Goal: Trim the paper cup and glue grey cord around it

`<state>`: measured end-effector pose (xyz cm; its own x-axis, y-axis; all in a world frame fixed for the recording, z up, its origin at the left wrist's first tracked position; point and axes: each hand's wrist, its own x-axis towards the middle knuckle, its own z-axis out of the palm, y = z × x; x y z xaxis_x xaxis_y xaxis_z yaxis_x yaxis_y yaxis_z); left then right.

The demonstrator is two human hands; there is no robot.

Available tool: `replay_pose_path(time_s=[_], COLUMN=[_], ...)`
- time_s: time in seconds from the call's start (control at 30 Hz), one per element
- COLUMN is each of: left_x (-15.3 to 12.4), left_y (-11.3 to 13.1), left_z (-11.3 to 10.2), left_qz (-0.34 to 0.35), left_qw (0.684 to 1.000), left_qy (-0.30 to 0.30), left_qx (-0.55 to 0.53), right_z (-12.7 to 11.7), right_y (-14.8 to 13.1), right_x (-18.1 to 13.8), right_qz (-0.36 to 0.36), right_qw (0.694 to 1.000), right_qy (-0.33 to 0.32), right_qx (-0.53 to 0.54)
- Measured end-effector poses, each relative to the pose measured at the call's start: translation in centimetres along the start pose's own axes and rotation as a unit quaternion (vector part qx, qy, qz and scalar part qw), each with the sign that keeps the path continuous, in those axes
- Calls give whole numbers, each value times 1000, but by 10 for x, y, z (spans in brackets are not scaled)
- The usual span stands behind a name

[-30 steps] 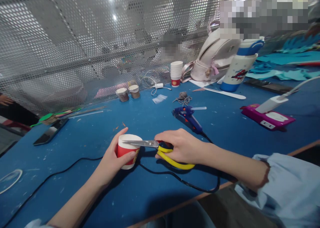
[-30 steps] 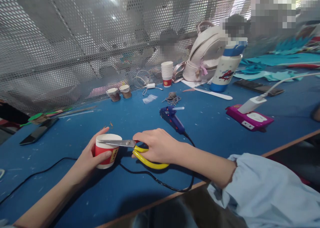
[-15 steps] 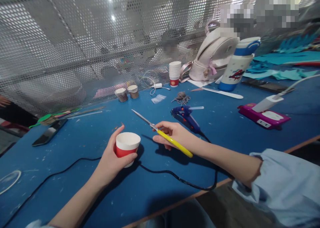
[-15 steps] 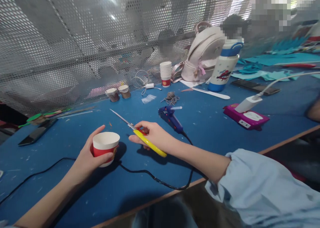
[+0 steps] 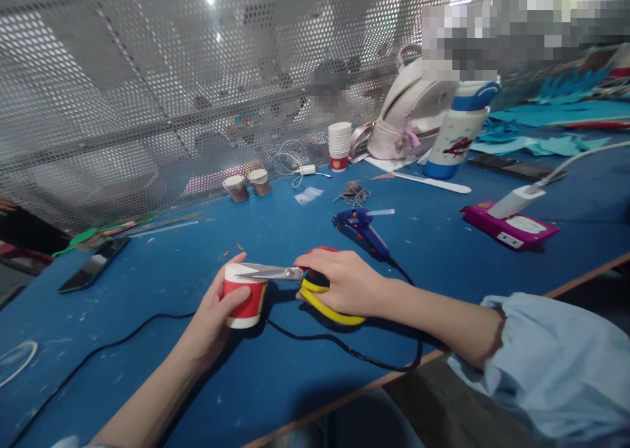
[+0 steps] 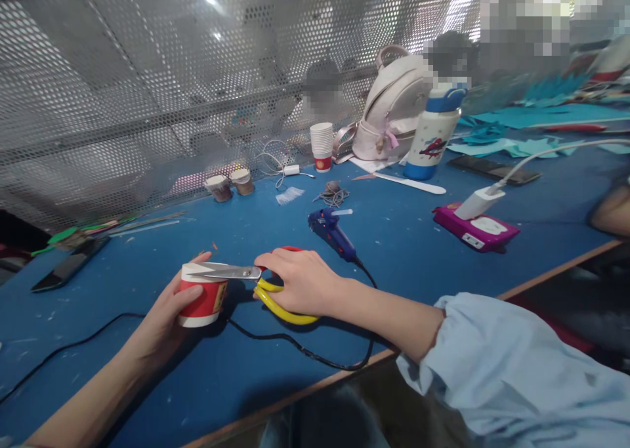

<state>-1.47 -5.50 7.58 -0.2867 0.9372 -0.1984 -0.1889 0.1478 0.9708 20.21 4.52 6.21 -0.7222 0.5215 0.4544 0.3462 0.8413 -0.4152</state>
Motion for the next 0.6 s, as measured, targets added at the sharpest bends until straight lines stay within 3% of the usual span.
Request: replay_pose_path(time_s=[0.43, 0.6], left_x=[-3, -2], left_y=[0, -1], left_z=[1, 3], left_qz=[0, 23], left_qw=[1000, 999], left_qy=[-8, 7], left_qx=[4, 22], right_z=[-7, -7], right_y=[4, 0], right_x=[1, 4], right_qz=[-64, -6], right_qw=[997, 992], right_qy=[-9, -17], right_qx=[51, 128])
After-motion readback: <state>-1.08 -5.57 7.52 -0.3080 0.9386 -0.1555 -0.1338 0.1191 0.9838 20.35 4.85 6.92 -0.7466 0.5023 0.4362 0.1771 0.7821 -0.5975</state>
